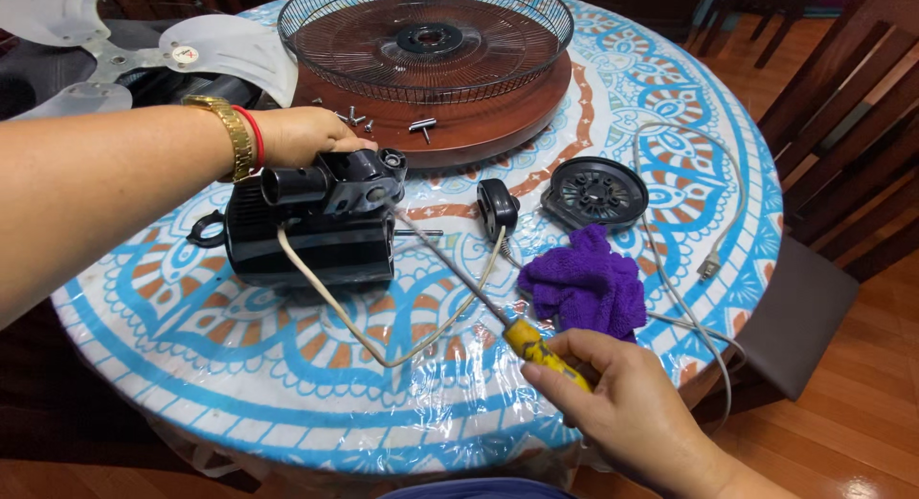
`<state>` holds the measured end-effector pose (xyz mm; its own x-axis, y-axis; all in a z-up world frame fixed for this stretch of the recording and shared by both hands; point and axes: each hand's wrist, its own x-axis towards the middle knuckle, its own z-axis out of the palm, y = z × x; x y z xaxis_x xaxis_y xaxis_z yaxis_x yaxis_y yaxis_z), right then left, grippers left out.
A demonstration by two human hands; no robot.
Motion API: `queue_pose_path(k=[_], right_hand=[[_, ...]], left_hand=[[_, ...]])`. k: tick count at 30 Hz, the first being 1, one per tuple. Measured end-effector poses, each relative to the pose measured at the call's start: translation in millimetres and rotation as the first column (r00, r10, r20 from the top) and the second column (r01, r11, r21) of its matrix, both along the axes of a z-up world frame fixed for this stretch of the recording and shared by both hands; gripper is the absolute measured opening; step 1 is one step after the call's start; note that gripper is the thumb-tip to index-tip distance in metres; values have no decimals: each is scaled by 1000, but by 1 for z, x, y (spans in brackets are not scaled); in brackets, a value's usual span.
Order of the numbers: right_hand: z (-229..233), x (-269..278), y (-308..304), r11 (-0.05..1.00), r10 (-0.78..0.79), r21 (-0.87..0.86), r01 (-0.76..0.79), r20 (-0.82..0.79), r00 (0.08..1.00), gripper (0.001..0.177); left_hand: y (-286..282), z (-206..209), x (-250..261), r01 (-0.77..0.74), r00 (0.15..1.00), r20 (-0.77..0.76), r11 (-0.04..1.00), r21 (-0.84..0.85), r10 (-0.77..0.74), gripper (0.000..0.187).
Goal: The person disassembles an electric fan motor housing on a table. They use a screwdriver to remove screws, separate the motor casing, and wipe the exterior with a purple cloth. The person then removes the motor core from the housing and places the parts on the table.
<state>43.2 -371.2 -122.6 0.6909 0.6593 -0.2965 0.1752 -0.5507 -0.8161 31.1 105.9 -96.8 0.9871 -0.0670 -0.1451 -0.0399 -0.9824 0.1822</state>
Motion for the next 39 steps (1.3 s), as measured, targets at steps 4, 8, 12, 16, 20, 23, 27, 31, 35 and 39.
queue_pose_path(k=[4,8,12,16,20,23,27,31,35,39], right_hand=[[1,-2,9,1000,-4,20,1,150,989,38],[3,-5,16,999,-1,48,-9,217,976,41],[0,-4,22,996,12,86,-33,235,972,42],[-4,-6,25,997,-3,80,-20,276,961,40],[-6,-10,25,986,28,123,-111,539,842,35],[-7,-15,27,995,32,58,-86,622,782,33],[-6,-17,31,999,31,10,-44,559,829,33],[-7,-16,33,990,34,102,-94,475,879,32],[-12,-14,34,988,30,130,-79,347,937,32],[-17,-4,36,993,85,102,-52,-352,932,39]], left_hand=[[26,-14,15,-196,974,-105,980,44,200,32],[36,-17,16,-201,971,-125,979,34,204,41],[35,-15,15,-19,994,-105,1000,14,21,61],[33,-15,14,-119,986,-119,993,-20,115,50],[38,-18,16,-127,986,-111,992,-24,124,53],[44,-22,18,21,997,-71,997,68,-16,67],[51,-25,19,-117,986,-103,987,109,129,53],[47,-25,21,7,998,-69,995,103,0,69],[40,-23,19,-203,972,-113,979,25,204,45],[39,-23,19,-170,977,-134,985,-25,166,58]])
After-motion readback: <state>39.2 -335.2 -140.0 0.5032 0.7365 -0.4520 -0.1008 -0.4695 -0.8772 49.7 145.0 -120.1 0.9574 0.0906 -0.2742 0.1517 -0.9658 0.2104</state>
